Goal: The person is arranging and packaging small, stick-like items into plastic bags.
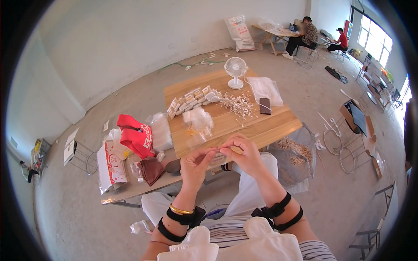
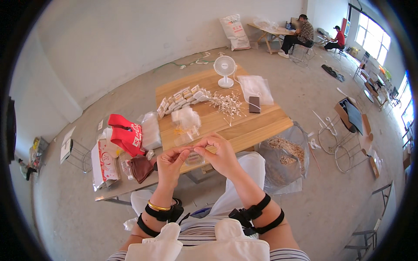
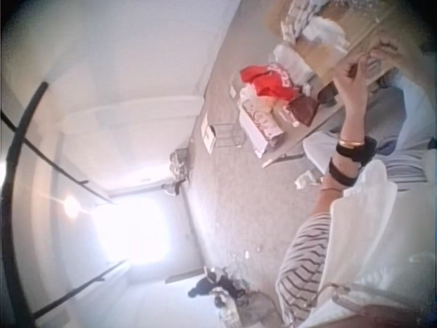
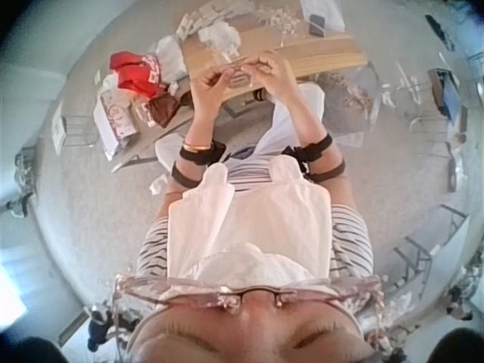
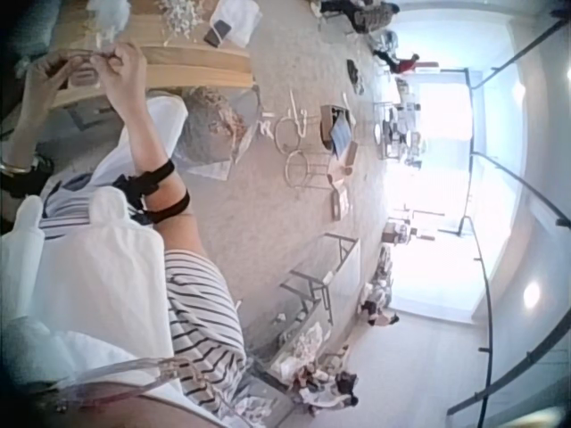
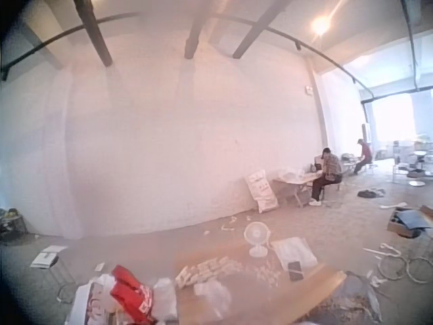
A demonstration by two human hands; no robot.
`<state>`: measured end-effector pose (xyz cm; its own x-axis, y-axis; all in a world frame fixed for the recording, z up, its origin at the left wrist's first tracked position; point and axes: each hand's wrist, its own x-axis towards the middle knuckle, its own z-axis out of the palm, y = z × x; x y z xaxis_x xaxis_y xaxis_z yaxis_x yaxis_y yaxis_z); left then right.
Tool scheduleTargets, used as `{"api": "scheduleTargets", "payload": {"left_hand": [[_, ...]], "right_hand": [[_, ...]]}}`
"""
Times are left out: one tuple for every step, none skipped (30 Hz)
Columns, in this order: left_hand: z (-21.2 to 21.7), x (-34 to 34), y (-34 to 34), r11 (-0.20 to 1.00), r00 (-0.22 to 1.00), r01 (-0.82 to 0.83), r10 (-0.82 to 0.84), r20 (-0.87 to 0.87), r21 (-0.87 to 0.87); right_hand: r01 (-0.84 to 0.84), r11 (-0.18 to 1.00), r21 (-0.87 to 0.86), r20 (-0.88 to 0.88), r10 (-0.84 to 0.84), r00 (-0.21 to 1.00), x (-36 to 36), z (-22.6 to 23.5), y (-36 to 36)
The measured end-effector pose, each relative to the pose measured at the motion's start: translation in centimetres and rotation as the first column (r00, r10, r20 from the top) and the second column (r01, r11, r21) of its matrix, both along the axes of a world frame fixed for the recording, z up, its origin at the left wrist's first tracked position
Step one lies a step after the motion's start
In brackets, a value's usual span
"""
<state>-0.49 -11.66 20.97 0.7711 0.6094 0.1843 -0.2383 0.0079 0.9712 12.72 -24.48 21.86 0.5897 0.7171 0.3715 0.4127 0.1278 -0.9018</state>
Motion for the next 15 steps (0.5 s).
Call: {"api": "scheduleTargets", "payload": {"left_hand": [[-0.1, 0.1, 0.0, 1.000, 1.000, -0.003, 0.003, 0.017, 0.005], [-0.2, 0.1, -0.1, 1.000, 1.000, -0.002, 0.002, 0.018, 0.005], [-0.4, 0.2, -0.2, 1.000, 0.999, -0.016, 0.015, 0.037, 0.009], [-0.6, 0.2, -0.3, 0.999, 0.998, -0.031, 0.030, 0.056, 0.015], [-0.9, 0.3, -0.3, 0.999, 0.998, -0.032, 0.031, 0.058, 0.016], [-1.3, 0.4, -0.3, 0.999, 0.997, -0.042, 0.042, 0.059, -0.003], [-1.6, 0.5, -0.3, 0.998, 0.997, -0.051, 0.052, 0.060, -0.023], [-1.8, 0.6, 0.0, 0.998, 0.997, -0.052, 0.054, 0.062, -0.022], [-1.9, 0.7, 0.3, 0.998, 0.997, -0.066, 0.066, 0.042, 0.012], [-2.0, 0.7, 0.5, 0.996, 0.997, -0.077, 0.076, 0.020, 0.043], [-2.0, 0.5, 0.9, 0.996, 0.997, -0.078, 0.077, 0.020, 0.041], [-2.0, 0.3, 1.4, 0.956, 0.990, -0.125, 0.137, -0.028, 0.266], [-2.0, 0.1, 1.9, 0.864, 0.976, -0.155, 0.210, -0.061, 0.480], [-2.2, 0.1, 2.2, 0.864, 0.974, -0.160, 0.216, -0.063, 0.478], [-2.5, 0.2, 2.6, 0.869, 0.969, -0.155, 0.226, -0.099, 0.469]], "right_hand": [[0.002, 1.000, 0.000, 0.001, -0.002, 1.000, -0.1, 0.0, 0.0], [0.019, 1.000, 0.015, 0.015, -0.019, 1.000, -0.1, 0.0, 0.1], [0.036, 0.999, 0.030, 0.028, -0.036, 0.999, -0.2, 0.0, 0.1], [0.035, 0.999, 0.031, 0.030, -0.036, 0.999, -0.3, -0.1, 0.2], [0.047, 0.998, 0.044, 0.051, -0.050, 0.997, -0.4, -0.3, 0.4], [0.059, 0.997, 0.058, 0.071, -0.063, 0.995, -0.5, -0.3, 0.5], [0.058, 0.997, 0.059, 0.073, -0.063, 0.995, -0.7, -0.3, 0.7], [0.050, 0.996, 0.067, 0.080, -0.056, 0.995, -0.9, -0.3, 1.0], [0.042, 0.996, 0.075, 0.086, -0.048, 0.995, -1.0, -0.3, 1.2], [0.042, 0.996, 0.074, 0.086, -0.048, 0.995, -1.1, -0.3, 1.3], [0.032, 0.998, 0.055, 0.093, -0.037, 0.995, -1.0, -0.5, 1.5], [0.022, 0.999, 0.036, 0.099, -0.025, 0.995, -0.9, -0.8, 1.7], [0.016, 0.999, 0.034, 0.098, -0.019, 0.995, -0.8, -1.0, 1.9], [0.021, 0.999, 0.028, 0.095, -0.024, 0.995, -0.6, -1.4, 2.2], [0.026, 0.999, 0.022, 0.092, -0.028, 0.995, -0.4, -1.7, 2.5]]}}
